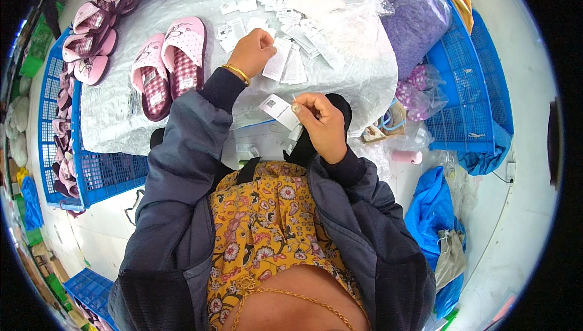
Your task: The person repeatedly picks up small white labels, peels off backing, and sticks them onto pink slippers. They then place the labeled slippers into a blue crate. The process is repeated for multiple pairs of slippers.
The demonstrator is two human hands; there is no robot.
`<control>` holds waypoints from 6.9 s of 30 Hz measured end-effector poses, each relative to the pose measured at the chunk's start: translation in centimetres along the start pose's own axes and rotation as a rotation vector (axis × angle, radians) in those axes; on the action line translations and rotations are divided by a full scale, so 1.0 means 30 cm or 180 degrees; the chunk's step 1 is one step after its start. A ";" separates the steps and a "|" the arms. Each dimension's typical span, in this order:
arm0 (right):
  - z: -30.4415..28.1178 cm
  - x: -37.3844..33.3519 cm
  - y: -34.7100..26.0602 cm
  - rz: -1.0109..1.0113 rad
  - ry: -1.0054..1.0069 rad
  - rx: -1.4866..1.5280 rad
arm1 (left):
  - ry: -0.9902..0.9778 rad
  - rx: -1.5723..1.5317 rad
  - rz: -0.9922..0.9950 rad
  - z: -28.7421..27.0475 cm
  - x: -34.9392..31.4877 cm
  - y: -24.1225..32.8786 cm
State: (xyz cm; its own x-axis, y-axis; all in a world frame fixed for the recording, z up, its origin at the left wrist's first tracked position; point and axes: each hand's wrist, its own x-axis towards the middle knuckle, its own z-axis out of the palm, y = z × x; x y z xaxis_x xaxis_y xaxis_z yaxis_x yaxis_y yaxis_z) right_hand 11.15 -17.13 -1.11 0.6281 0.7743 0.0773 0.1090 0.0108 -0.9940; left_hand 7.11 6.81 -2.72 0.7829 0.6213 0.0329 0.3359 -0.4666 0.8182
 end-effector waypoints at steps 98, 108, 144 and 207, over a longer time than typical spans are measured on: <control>0.039 0.109 0.002 0.0145 -0.0380 0.0130 | 0.0570 0.2703 0.1043 -0.183 -0.070 -0.161; 0.092 0.162 -0.076 0.0181 -0.0496 0.0347 | 0.0707 0.0360 0.0538 -0.155 -0.304 0.051; 0.184 0.119 -0.090 0.0343 -0.1143 -0.0028 | -0.0137 -0.0264 0.1103 -0.266 -0.430 0.101; 0.554 0.616 -0.035 0.0037 -0.2183 -0.1873 | -0.0099 0.1612 0.1106 -0.564 -0.125 -0.289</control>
State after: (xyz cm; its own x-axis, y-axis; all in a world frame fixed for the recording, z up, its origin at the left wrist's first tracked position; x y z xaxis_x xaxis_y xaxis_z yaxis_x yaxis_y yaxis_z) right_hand 9.85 7.69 0.08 0.0548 0.9816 -0.1831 0.6003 -0.1789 -0.7795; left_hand -7.61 19.18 -0.23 0.9035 0.3642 0.2259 0.2595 -0.8843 0.3882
